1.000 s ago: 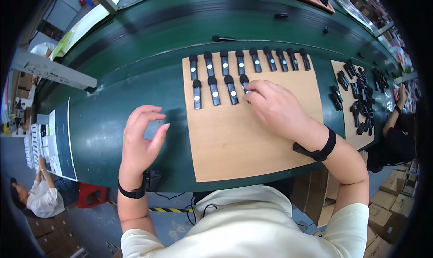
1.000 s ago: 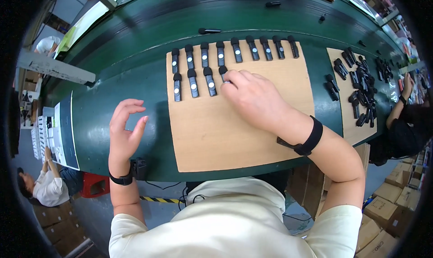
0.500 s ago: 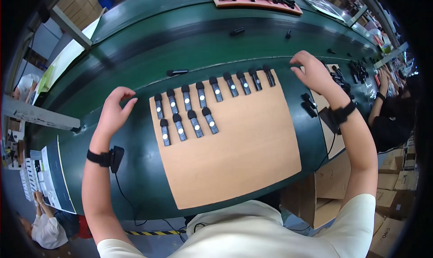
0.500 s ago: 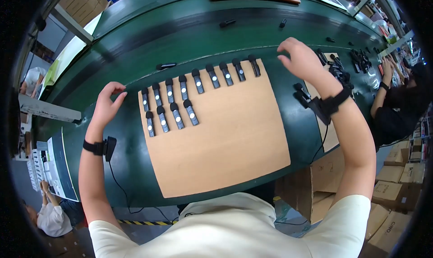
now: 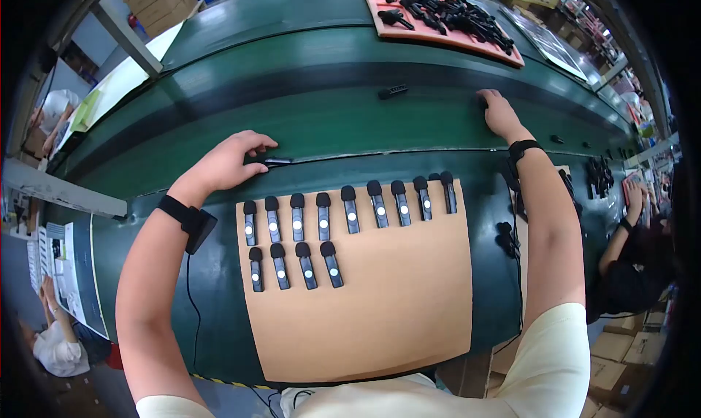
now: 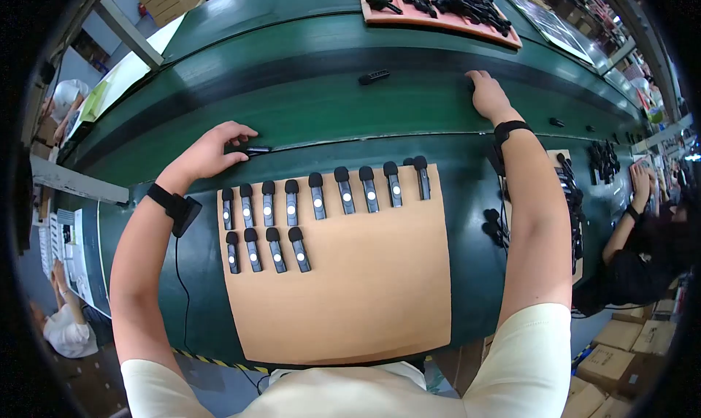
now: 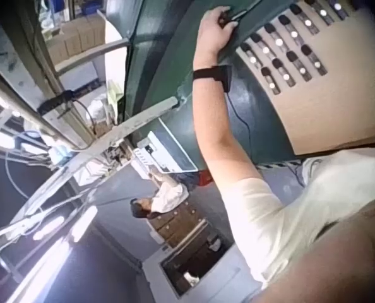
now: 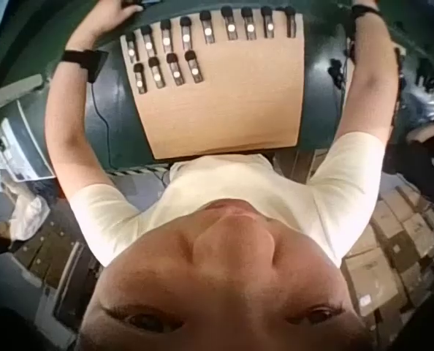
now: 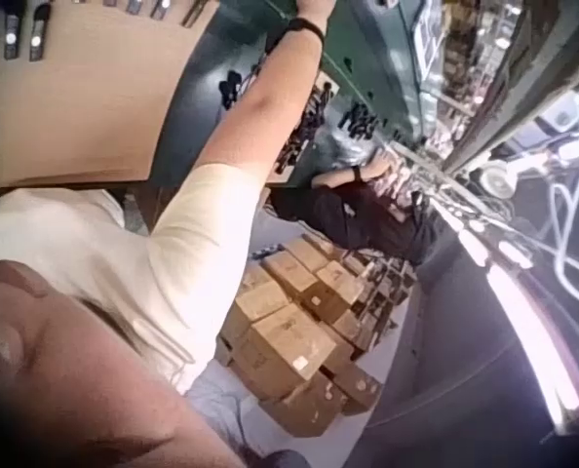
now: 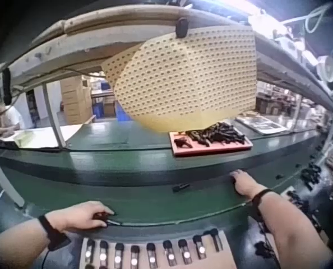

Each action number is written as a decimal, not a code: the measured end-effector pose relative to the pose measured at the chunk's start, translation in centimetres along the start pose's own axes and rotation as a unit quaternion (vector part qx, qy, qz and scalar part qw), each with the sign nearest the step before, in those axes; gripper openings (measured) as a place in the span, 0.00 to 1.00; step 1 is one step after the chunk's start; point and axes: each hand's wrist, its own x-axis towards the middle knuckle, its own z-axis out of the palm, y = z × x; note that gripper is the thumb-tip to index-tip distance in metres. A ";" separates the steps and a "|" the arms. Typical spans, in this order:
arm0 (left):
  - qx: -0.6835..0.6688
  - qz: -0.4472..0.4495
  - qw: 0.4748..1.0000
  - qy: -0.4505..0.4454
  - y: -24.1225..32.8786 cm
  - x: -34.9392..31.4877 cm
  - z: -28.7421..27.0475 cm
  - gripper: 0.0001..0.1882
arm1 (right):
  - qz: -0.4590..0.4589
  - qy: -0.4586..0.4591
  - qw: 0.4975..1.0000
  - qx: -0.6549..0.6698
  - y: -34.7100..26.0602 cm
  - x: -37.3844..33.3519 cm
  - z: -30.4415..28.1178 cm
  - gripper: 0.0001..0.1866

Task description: The person places a cardboard sheet on the table, picks up a microphone, and presses its buttons before placing it onto the cardboard. This process is repeated for several microphones, which are arranged in rows on the sheet.

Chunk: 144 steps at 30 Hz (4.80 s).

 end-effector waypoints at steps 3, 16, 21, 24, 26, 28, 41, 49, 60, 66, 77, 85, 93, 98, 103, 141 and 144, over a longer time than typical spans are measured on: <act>0.004 -0.024 1.000 0.004 -0.8 0.1 0.3 0.17 | -0.049 -0.065 0.996 0.025 -3.1 1.8 -1.3 0.15; -0.119 -0.128 0.983 0.056 -3.0 -0.9 0.1 0.07 | -0.385 -0.089 0.909 0.131 -17.0 3.8 -1.4 0.13; -0.112 -0.142 0.981 0.072 -3.5 -2.9 -1.5 0.07 | -0.369 -0.128 0.910 0.138 -16.5 4.8 -1.0 0.15; -0.116 -0.178 0.973 0.090 -3.9 -4.0 -2.5 0.07 | -0.346 -0.167 0.908 0.166 -16.7 5.5 -1.0 0.15; -0.107 -0.181 0.973 0.096 -3.9 -4.6 -3.4 0.06 | -0.346 -0.189 0.909 0.139 -17.8 5.8 -1.4 0.13; -0.094 -0.182 0.973 0.106 -3.5 -5.0 -4.2 0.06 | -0.341 -0.198 0.911 0.123 -18.2 5.7 -2.0 0.12; -0.233 -0.048 0.962 0.138 6.2 -6.8 -5.1 0.06 | -0.251 -0.143 0.954 0.080 -4.6 -9.4 -10.9 0.10; -0.264 0.035 0.964 -0.014 19.6 -5.0 -0.3 0.06 | -0.185 -0.140 0.972 0.036 -2.0 -19.0 -11.7 0.16; -0.302 0.038 0.930 -0.204 28.7 -3.6 7.8 0.09 | -0.311 -0.049 0.912 0.263 -14.4 -27.3 -19.5 0.17; -0.205 0.066 0.975 -0.047 24.9 -4.9 5.5 0.09 | -0.219 -0.006 0.949 0.227 -9.3 -25.1 -15.1 0.13; -0.015 -0.111 0.961 0.253 2.6 -17.0 -2.0 0.07 | -0.047 -0.030 0.996 0.068 -5.2 -24.6 -8.6 0.16; 0.195 -0.201 0.940 0.194 -4.8 -29.1 4.3 0.28 | -0.077 0.003 0.992 0.100 -3.6 -24.0 -9.0 0.15; 0.139 -0.315 0.937 0.054 -4.2 -32.0 7.0 0.55 | 0.008 0.016 1.000 -0.011 3.0 -17.9 -8.6 0.14; 0.117 -0.348 0.929 0.035 -3.4 -31.9 6.6 0.61 | 0.067 0.005 0.997 -0.039 2.8 -12.2 -6.9 0.17; 0.119 -0.355 0.927 0.034 -2.9 -31.8 6.9 0.60 | 0.109 -0.015 0.992 -0.059 4.4 -8.5 -3.4 0.17; 0.230 -0.010 0.973 -0.021 -2.0 -33.8 9.3 0.36 | 0.191 0.019 0.973 0.131 -14.2 -44.0 -8.4 0.27; 0.201 -0.050 0.977 -0.051 -1.2 -33.3 8.7 0.37 | 0.232 0.022 0.968 0.090 -14.7 -43.0 -8.3 0.27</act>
